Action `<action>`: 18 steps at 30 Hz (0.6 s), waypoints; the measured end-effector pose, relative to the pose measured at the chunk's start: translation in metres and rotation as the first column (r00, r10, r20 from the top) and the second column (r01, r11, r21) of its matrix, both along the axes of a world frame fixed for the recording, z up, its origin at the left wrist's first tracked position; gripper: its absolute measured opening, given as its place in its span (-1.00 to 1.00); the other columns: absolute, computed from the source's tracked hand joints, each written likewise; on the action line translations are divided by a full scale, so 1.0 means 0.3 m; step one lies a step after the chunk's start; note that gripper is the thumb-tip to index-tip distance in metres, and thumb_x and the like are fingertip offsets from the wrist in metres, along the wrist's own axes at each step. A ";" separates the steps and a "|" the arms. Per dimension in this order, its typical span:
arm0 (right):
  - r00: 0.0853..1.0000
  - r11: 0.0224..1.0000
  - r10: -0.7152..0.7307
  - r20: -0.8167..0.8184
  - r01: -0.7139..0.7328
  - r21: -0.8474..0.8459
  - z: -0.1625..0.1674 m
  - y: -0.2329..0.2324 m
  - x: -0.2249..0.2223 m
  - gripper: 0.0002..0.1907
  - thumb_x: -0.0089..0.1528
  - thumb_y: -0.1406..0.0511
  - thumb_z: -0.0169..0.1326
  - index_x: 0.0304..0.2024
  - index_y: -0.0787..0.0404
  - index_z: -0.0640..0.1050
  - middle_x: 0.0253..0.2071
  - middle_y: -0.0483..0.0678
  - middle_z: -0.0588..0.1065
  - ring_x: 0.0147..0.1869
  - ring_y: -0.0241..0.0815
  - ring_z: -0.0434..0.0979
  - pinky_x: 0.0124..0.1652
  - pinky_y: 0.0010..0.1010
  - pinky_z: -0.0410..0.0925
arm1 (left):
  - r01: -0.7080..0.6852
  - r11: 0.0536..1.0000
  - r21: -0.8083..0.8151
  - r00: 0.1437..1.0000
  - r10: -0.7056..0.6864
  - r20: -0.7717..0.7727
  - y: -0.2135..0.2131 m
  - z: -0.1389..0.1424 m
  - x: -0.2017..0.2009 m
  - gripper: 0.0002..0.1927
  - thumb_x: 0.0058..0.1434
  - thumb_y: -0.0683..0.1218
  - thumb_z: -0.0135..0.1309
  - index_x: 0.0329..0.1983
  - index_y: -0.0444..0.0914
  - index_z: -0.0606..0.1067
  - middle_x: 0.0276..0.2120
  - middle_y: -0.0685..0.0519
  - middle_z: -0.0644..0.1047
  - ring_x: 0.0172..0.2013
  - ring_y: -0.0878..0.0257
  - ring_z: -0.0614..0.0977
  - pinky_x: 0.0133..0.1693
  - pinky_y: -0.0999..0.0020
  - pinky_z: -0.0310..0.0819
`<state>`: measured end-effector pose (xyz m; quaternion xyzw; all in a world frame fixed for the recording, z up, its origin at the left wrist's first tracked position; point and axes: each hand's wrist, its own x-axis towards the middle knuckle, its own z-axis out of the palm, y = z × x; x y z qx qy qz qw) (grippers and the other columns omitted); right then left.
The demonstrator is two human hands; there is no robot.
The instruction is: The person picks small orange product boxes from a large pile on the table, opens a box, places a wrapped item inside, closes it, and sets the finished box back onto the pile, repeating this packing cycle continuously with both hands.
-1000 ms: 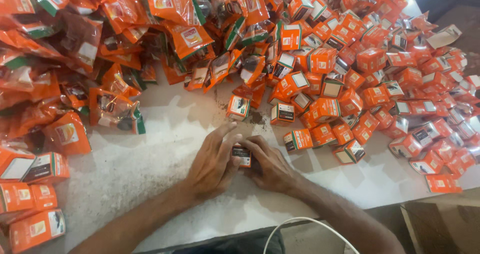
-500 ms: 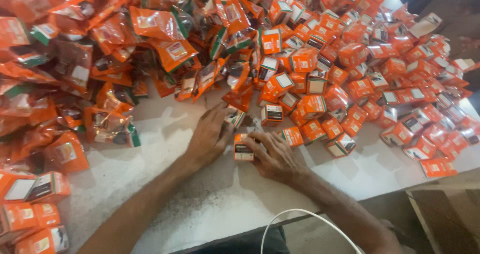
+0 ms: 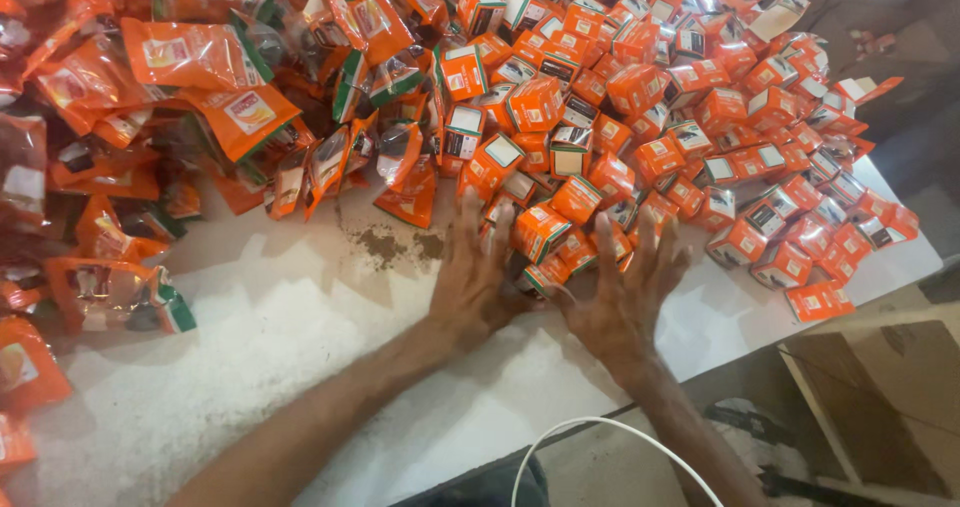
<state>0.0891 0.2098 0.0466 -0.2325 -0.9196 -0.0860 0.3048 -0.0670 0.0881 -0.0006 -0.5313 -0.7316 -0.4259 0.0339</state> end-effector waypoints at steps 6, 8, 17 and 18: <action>0.993 0.996 -0.006 0.122 0.017 -0.091 -0.089 0.183 -0.026 -0.02 0.20 -0.27 0.04 0.52 0.05 0.21 0.53 0.36 -0.02 0.59 0.50 -0.07 0.37 0.42 0.02 | -0.038 0.997 -0.070 0.999 0.036 -0.023 0.072 -0.070 0.010 0.36 -0.24 0.23 0.49 0.49 -0.25 -0.07 0.39 -0.50 -0.13 0.41 -0.52 -0.07 0.31 -0.45 -0.08; 0.993 0.996 0.059 0.103 -0.052 -0.070 -0.108 0.212 -0.051 -0.07 0.23 -0.23 0.00 0.53 0.03 0.22 0.54 0.42 -0.06 0.58 0.51 -0.05 0.37 0.39 0.06 | -0.051 0.996 -0.073 0.999 0.049 -0.022 0.094 -0.083 0.013 0.32 -0.18 0.20 0.47 0.51 -0.24 -0.06 0.41 -0.49 -0.13 0.44 -0.48 -0.07 0.32 -0.47 -0.10; 0.969 0.969 0.233 -0.088 -0.223 0.104 -0.110 0.110 -0.080 -0.15 0.36 -0.13 -0.13 0.52 0.22 0.13 0.52 0.41 0.03 0.59 0.52 0.04 0.41 0.56 -0.07 | 0.003 1.000 -0.012 1.000 -0.004 -0.027 -0.117 0.034 -0.175 0.08 -0.05 0.05 0.34 0.43 -0.37 0.03 0.39 -0.45 0.02 0.39 -0.41 0.07 0.35 -0.26 0.01; 0.939 0.948 0.306 -0.157 -0.284 0.147 -0.106 0.085 -0.083 -0.17 0.33 -0.11 -0.13 0.49 0.22 0.15 0.51 0.40 0.05 0.57 0.52 0.05 0.40 0.58 -0.09 | -0.018 0.997 0.078 0.999 0.022 -0.046 -0.161 0.066 -0.235 -0.03 0.08 0.03 0.29 0.45 -0.36 0.07 0.40 -0.42 0.08 0.40 -0.35 0.15 0.38 -0.19 0.06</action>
